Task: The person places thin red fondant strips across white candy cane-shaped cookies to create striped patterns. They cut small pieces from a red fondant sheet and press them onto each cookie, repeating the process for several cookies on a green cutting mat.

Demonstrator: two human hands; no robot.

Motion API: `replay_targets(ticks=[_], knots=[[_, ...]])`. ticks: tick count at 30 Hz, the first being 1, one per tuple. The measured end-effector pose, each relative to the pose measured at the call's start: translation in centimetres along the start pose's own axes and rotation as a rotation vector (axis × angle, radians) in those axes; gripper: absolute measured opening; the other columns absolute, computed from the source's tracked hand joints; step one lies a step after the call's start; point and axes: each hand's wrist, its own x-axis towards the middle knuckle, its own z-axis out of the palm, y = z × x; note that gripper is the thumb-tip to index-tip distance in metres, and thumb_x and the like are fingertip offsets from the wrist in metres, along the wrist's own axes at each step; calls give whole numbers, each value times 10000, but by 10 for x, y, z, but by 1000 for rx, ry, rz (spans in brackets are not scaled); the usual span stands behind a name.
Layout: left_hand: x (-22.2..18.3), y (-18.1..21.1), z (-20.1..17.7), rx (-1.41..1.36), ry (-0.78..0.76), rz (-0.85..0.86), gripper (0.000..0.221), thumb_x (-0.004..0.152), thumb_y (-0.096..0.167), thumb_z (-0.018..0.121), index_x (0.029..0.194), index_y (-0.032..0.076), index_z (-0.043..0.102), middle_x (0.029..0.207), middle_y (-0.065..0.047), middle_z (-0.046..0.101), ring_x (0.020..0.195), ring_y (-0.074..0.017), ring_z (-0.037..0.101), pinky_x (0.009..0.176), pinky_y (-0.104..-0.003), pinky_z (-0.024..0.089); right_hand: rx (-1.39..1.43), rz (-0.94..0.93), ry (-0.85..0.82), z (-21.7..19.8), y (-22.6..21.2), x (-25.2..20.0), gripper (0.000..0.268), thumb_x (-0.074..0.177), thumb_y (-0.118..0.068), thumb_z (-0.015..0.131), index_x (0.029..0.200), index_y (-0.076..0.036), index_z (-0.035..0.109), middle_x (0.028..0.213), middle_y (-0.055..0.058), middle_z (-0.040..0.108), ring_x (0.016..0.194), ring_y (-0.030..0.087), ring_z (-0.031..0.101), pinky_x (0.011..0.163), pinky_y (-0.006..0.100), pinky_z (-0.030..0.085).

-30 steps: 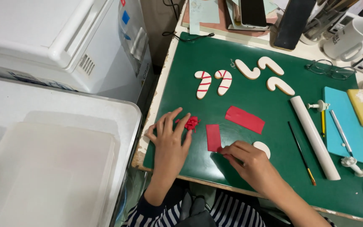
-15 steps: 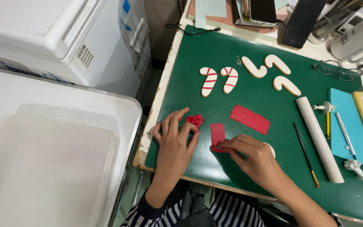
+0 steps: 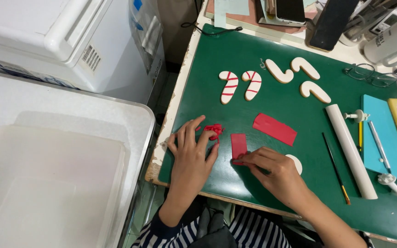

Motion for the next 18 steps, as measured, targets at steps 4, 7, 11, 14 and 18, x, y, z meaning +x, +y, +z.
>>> replay_targets(ticks=[4, 7, 11, 14, 18], knots=[[0, 0, 1, -13, -2, -6, 168, 947, 219, 681, 1109, 187, 651, 1474, -80, 493, 1358, -300, 460, 1046, -560, 284, -8, 1, 2, 1, 1, -1, 173, 901, 8, 701, 1033, -80, 770, 980, 27, 762, 927, 170, 746, 813, 276, 613], [1, 1, 0, -10, 0, -5, 169, 951, 218, 681, 1116, 197, 647, 1465, -76, 494, 1351, -298, 465, 1042, -555, 289, -17, 4, -4, 1, 1, -1, 168, 911, -5, 698, 1054, -70, 757, 972, 32, 753, 908, 178, 737, 780, 282, 605], [1, 1, -1, -3, 1, -5, 171, 949, 219, 682, 1116, 201, 650, 1458, -71, 498, 1344, -290, 469, 1041, -553, 291, 6, -1, -12, 0, 0, 0, 203, 909, 10, 693, 1075, -84, 764, 995, 31, 755, 915, 187, 727, 795, 290, 601], [1, 1, 0, -3, -3, -6, 169, 953, 222, 674, 1119, 199, 649, 1461, -72, 494, 1343, -292, 464, 1043, -554, 291, 9, -2, -14, -1, -3, 1, 198, 918, 0, 686, 1076, -90, 766, 996, 29, 755, 919, 182, 728, 795, 288, 598], [0, 1, 0, 0, 3, -1, 182, 948, 216, 680, 1126, 198, 648, 1461, -81, 497, 1347, -297, 464, 1051, -547, 290, 16, 6, -12, -2, -4, 1, 193, 922, 0, 681, 1076, -84, 762, 989, 30, 752, 915, 177, 729, 788, 281, 595]])
